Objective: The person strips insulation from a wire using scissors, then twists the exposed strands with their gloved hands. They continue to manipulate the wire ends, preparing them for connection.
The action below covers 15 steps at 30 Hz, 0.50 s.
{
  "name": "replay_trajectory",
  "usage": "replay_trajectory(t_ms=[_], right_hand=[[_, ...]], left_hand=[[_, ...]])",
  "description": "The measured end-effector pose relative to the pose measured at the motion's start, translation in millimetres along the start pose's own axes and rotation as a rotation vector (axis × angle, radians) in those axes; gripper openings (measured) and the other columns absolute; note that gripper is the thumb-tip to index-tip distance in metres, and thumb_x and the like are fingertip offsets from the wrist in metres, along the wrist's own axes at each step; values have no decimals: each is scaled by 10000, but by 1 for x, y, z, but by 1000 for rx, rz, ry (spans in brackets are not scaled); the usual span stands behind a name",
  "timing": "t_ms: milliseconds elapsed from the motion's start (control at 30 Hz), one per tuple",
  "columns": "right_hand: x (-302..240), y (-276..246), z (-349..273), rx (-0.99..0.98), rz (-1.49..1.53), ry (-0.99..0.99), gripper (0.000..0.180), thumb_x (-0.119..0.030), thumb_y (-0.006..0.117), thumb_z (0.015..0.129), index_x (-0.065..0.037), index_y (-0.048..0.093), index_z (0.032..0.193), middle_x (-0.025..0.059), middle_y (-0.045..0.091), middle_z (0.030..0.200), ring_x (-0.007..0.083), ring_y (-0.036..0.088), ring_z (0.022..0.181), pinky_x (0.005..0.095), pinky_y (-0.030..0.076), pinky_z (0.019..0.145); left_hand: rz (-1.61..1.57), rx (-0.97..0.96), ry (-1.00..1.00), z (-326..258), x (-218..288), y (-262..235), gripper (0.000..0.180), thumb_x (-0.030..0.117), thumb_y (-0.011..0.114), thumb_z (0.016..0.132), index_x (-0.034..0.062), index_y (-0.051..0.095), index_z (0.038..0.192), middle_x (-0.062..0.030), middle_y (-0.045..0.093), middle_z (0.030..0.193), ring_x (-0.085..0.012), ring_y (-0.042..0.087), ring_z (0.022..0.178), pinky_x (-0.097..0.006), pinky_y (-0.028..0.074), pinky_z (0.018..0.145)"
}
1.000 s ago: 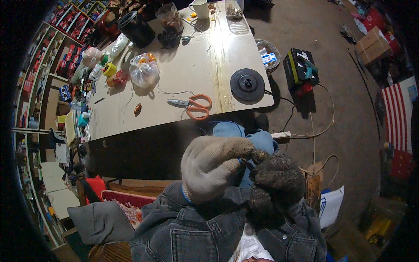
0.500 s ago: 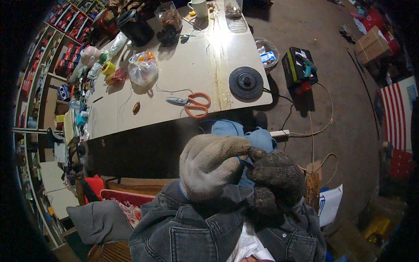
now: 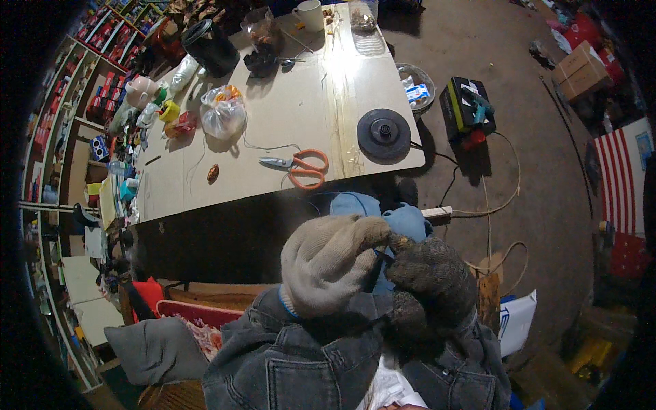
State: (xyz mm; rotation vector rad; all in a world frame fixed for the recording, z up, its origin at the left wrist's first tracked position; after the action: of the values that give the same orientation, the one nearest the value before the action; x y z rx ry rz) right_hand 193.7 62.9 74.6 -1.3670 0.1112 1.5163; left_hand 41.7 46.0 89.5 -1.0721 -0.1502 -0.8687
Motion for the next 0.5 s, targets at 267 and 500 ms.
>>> replay_trajectory(t_ms=[267,500], right_hand=[[-9,1,-3,106,-73,-30,372,-217,816,722,-106,714,1062,155,686,1029,346,672,932,459,543,801],[-15,8,4,107,-37,-57,385,-211,783,713,-93,690,1068,161,682,1029,361,674,920,474,540,783]], left_hand=[[-46,-9,-126,7,-8,6,248,202,734,766,76,726,979,-89,734,949,-303,698,819,-411,528,740],[-177,10,-172,10,-4,6,244,115,753,674,78,713,912,-98,731,913,-292,701,797,-400,531,690]])
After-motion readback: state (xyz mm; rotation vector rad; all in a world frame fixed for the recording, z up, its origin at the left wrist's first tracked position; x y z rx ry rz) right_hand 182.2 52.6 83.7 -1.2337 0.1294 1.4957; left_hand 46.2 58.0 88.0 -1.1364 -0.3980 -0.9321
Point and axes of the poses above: each hand's wrist, its own z-axis towards the middle knuckle, its own y-axis out of the palm, x = y × z, the point moved 7 cm from there along z, towards the middle knuckle
